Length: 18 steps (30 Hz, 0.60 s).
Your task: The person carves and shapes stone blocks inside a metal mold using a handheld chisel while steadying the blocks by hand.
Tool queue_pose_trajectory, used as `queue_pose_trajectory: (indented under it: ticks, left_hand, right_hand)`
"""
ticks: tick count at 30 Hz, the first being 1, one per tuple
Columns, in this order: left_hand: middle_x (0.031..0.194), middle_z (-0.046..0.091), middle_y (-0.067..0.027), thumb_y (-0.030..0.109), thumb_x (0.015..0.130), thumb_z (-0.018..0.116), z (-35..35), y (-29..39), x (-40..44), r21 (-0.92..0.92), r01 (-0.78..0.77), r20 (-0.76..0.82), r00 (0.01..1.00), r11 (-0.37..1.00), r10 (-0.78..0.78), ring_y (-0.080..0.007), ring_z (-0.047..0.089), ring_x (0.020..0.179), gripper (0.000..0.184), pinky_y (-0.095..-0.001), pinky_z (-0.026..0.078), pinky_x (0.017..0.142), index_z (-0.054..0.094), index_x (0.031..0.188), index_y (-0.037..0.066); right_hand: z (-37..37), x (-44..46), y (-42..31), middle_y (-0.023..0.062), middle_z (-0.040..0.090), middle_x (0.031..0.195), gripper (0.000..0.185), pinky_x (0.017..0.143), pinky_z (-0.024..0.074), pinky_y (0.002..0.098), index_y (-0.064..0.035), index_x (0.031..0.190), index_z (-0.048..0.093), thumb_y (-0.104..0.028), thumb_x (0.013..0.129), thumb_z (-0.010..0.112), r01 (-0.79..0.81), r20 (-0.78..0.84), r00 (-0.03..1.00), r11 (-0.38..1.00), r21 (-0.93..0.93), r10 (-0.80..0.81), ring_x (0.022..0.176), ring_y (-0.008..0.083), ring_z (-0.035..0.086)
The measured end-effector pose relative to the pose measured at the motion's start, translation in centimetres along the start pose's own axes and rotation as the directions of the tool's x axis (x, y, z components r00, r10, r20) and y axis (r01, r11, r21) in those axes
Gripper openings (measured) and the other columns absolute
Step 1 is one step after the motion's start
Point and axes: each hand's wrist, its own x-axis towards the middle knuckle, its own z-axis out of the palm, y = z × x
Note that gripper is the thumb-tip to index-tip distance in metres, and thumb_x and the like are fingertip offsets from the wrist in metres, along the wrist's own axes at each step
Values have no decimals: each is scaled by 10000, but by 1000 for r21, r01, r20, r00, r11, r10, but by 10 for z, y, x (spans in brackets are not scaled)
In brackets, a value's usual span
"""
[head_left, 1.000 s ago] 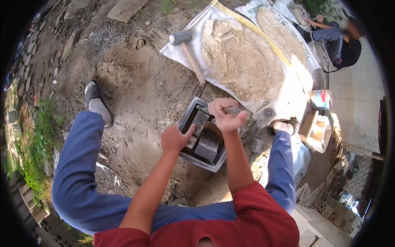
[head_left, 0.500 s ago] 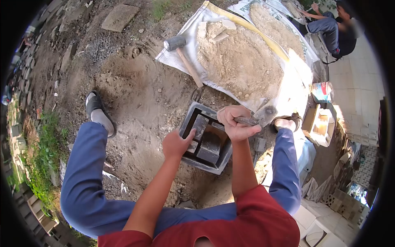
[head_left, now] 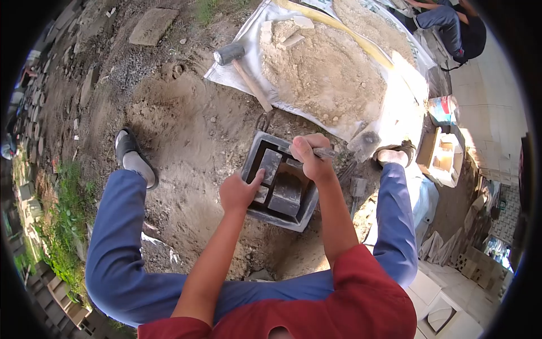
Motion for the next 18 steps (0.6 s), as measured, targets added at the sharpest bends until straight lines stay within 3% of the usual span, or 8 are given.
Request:
queue_pose_trajectory:
  ticks: [2, 3, 7, 12, 15, 16, 18]
  left_hand:
    - [733, 684, -247, 733, 789, 648, 6, -4, 5, -34, -37, -76, 997, 999, 35, -421, 691, 736, 779, -489, 539, 684, 719, 806, -43]
    - [733, 684, -247, 733, 789, 648, 6, -5, 6, -30, -34, -73, 997, 999, 32, -421, 691, 736, 779, -489, 539, 684, 719, 806, -43]
    - [743, 685, -250, 741, 790, 642, 3, 0, 2, -66, -29, -52, 998, 997, 26, -422, 693, 755, 788, -498, 540, 693, 719, 815, -43]
    - [760, 699, -226, 730, 805, 637, 5, -2, 4, -5, -34, -62, 998, 999, 34, -414, 697, 757, 756, -486, 545, 698, 727, 837, -20]
    - [777, 711, -212, 708, 820, 640, 5, 0, 3, -49, -33, -23, 999, 998, 32, -403, 705, 767, 714, -479, 547, 701, 735, 848, 1]
    - [785, 716, -207, 699, 825, 641, 6, 0, 6, -57, -22, -16, 1000, 998, 21, -400, 708, 773, 697, -477, 548, 704, 740, 858, 9]
    - [793, 721, -203, 689, 831, 643, 9, -6, 2, -48, -22, 11, 1000, 999, 23, -397, 711, 778, 681, -476, 548, 707, 745, 867, 17]
  right_hand:
    - [-9, -5, -15, -14, 324, 534, 542, 472, 192, 324, -57, 578, 329, -245, 1028, 565, 91, 18, 996, 996, 15, -92, 483, 107, 266]
    - [-11, -12, -18, -19, 318, 544, 530, 474, 180, 323, -59, 591, 324, -229, 1028, 571, 164, 25, 986, 986, 34, -165, 494, 101, 251]
    - [-10, -7, 16, -13, 302, 525, 544, 458, 174, 326, -62, 577, 291, -222, 1035, 539, -23, -3, 1000, 996, 91, 23, 467, 105, 256]
    - [-22, -21, -7, -5, 316, 533, 543, 471, 200, 331, -61, 578, 297, -245, 1036, 522, 97, -9, 995, 992, 79, -97, 486, 115, 283]
    - [-17, -25, 22, 27, 324, 531, 500, 474, 250, 349, -16, 589, 371, -241, 1006, 532, 95, -47, 993, 974, -207, -106, 460, 157, 348]
    - [-17, -19, 10, 27, 324, 531, 500, 474, 250, 349, -16, 589, 371, -241, 1006, 532, 104, -53, 992, 972, -209, -117, 460, 157, 348]
    - [-18, -21, -13, 133, 392, 547, 403, 493, 325, 369, 10, 641, 492, -198, 964, 612, 96, 34, 995, 973, -210, -91, 470, 248, 368]
